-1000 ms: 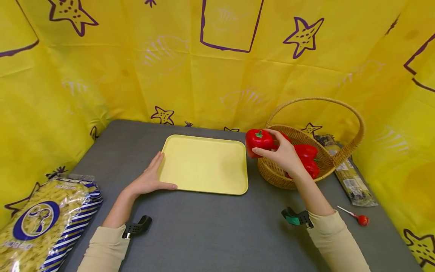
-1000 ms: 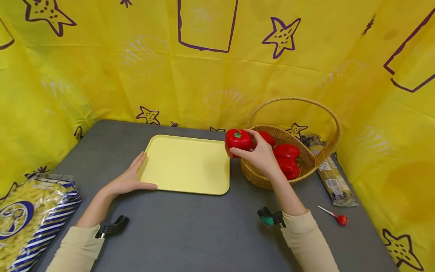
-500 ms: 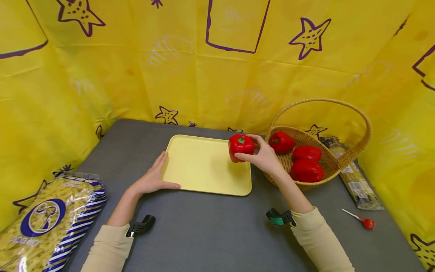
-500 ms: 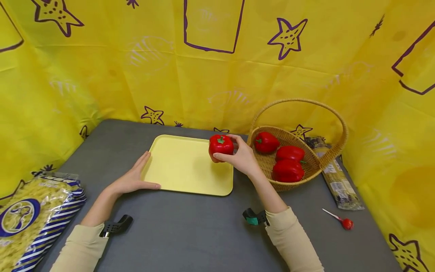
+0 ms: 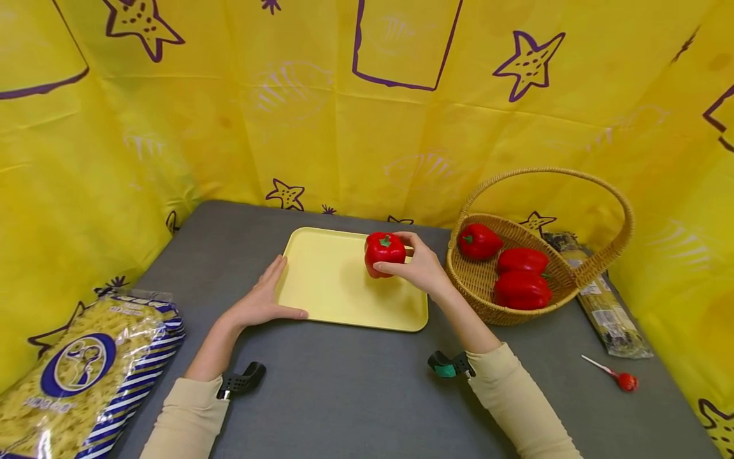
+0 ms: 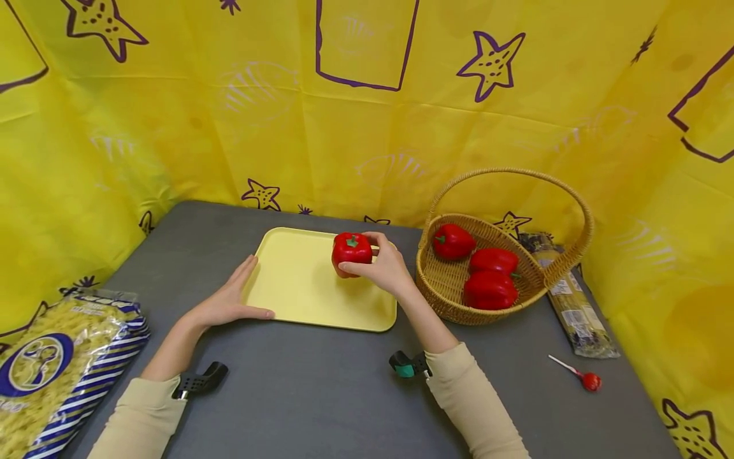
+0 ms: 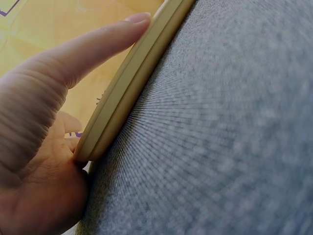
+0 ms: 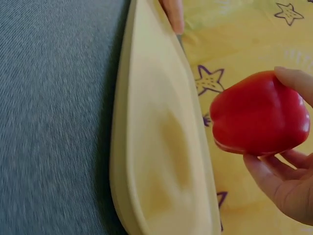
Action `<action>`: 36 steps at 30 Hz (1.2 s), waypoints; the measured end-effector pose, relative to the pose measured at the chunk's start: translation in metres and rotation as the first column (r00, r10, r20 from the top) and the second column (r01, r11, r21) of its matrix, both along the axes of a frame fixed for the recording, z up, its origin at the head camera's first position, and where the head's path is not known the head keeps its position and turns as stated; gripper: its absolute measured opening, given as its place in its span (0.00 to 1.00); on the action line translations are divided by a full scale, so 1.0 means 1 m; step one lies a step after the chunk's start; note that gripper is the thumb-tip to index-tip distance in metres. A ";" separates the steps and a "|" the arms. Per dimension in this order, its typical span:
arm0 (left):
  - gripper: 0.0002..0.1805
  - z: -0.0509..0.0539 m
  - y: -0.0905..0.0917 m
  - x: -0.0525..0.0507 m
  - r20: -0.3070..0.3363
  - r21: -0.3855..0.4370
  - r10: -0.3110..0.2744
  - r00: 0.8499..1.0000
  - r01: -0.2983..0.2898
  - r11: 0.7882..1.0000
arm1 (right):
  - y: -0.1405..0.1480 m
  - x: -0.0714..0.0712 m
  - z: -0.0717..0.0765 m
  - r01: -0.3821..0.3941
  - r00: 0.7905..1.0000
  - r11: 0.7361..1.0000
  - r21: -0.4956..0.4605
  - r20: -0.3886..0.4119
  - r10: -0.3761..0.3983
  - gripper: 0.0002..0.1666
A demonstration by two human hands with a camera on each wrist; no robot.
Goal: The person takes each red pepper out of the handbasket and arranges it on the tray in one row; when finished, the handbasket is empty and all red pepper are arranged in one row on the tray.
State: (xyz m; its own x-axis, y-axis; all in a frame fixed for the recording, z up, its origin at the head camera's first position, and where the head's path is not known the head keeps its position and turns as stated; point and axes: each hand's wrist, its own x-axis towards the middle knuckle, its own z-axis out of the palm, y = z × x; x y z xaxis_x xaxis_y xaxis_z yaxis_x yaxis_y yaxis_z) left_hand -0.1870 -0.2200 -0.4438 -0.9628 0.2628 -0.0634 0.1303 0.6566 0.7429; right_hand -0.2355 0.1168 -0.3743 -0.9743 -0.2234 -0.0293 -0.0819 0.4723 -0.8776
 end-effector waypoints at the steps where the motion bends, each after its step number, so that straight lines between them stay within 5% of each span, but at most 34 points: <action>1: 0.74 0.000 0.000 0.000 -0.001 -0.001 0.001 1.000 -0.001 1.000 | -0.003 -0.001 -0.002 0.000 1.000 1.000 0.003 0.001 0.000 0.48; 15: 0.77 0.001 0.000 -0.002 0.042 -0.053 0.050 0.998 -0.047 0.997 | -0.047 -0.003 -0.012 -0.024 0.999 0.999 -0.048 0.031 0.026 0.47; 36: 0.76 0.003 0.000 -0.002 0.009 -0.036 0.028 1.000 -0.027 0.999 | -0.099 -0.005 -0.028 0.012 1.000 0.996 -0.092 0.002 -0.012 0.48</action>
